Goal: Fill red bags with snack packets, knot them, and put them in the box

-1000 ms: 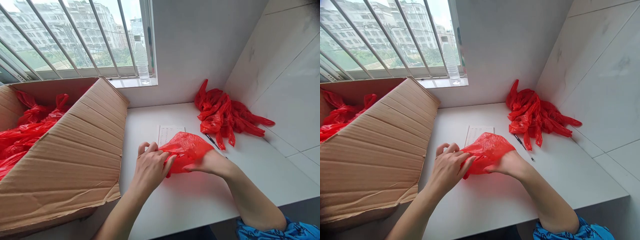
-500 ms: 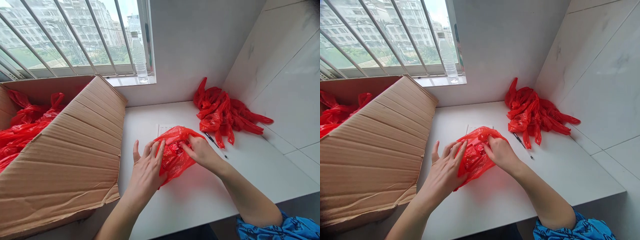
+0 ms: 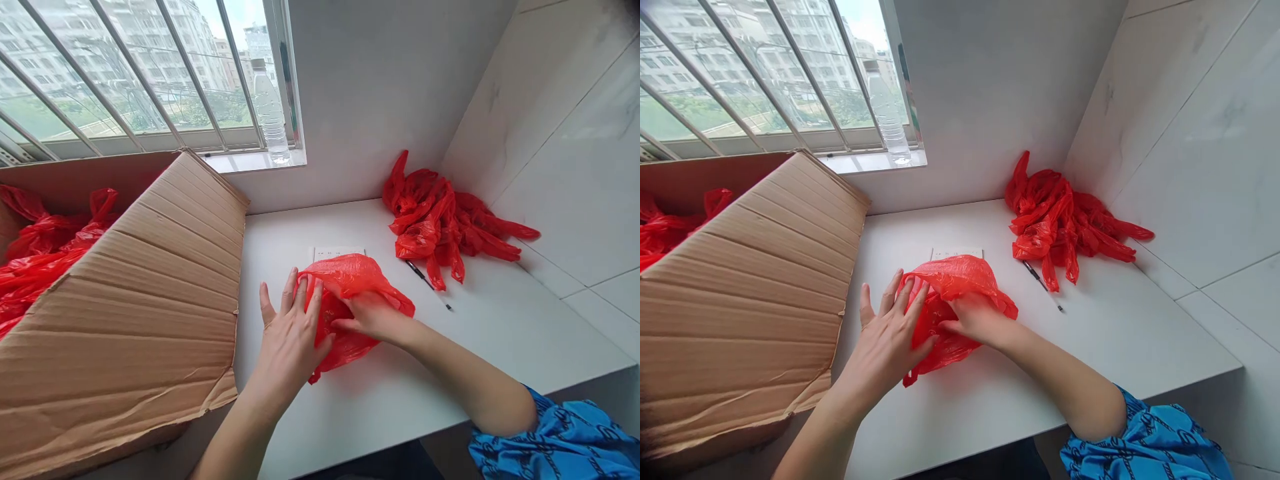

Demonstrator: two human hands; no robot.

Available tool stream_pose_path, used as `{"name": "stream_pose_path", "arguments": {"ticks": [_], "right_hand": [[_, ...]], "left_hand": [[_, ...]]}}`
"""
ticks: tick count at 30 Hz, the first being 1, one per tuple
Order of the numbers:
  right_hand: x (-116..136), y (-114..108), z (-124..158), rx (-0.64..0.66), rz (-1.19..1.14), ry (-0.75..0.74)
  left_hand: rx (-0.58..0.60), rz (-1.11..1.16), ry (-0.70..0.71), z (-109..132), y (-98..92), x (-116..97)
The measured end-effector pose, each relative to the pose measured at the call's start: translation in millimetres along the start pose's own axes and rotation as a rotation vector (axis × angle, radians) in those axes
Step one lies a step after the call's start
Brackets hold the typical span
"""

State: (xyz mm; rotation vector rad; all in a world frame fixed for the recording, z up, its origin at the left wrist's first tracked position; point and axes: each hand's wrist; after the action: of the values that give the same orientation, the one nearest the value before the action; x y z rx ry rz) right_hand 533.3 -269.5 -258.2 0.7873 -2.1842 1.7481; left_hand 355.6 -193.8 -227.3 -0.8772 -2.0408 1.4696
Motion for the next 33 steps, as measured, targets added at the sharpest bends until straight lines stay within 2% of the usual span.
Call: {"name": "stream_pose_path", "arguments": {"ticks": [3, 6, 11, 15, 22, 33], "right_hand": [[-4.6, -1.2, 2.6, -0.034, -0.172, -0.024], [-4.5, -16.2, 5.5, -0.106, -0.334, -0.035], [-1.6, -43.1, 5.1, -0.309, -0.699, 0.068], [0.1, -46.5, 4.2, -0.3, -0.963, 0.137], [-0.2, -48.1, 5.7, -0.274, -1.02, 0.155], [-1.1, -50.6, 7.1, -0.251, -0.994, 0.141]], "left_hand": [[0.027, -0.002, -0.02, -0.2, 4.9, 5.4], [0.023, 0.047, -0.04, -2.6, 5.3, 8.4], [-0.039, 0.254, -0.116, -12.7, -4.9, 3.4], [-0.018, 0.47, -0.168, -19.0, -8.3, 0.9], [-0.024, 0.646, -0.24, -23.0, -7.9, 2.1], [-0.068, 0.628, -0.217, -22.6, -9.1, 0.6]]}}
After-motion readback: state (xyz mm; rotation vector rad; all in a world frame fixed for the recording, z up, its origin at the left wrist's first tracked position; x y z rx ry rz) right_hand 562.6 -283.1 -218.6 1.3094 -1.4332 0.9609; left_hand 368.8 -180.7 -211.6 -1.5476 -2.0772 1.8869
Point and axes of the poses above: each hand's wrist, its own z-axis away from the middle knuckle, its own y-axis out of the palm, x = y × z, and after that the axes turned 15 degrees about -y, right-handed
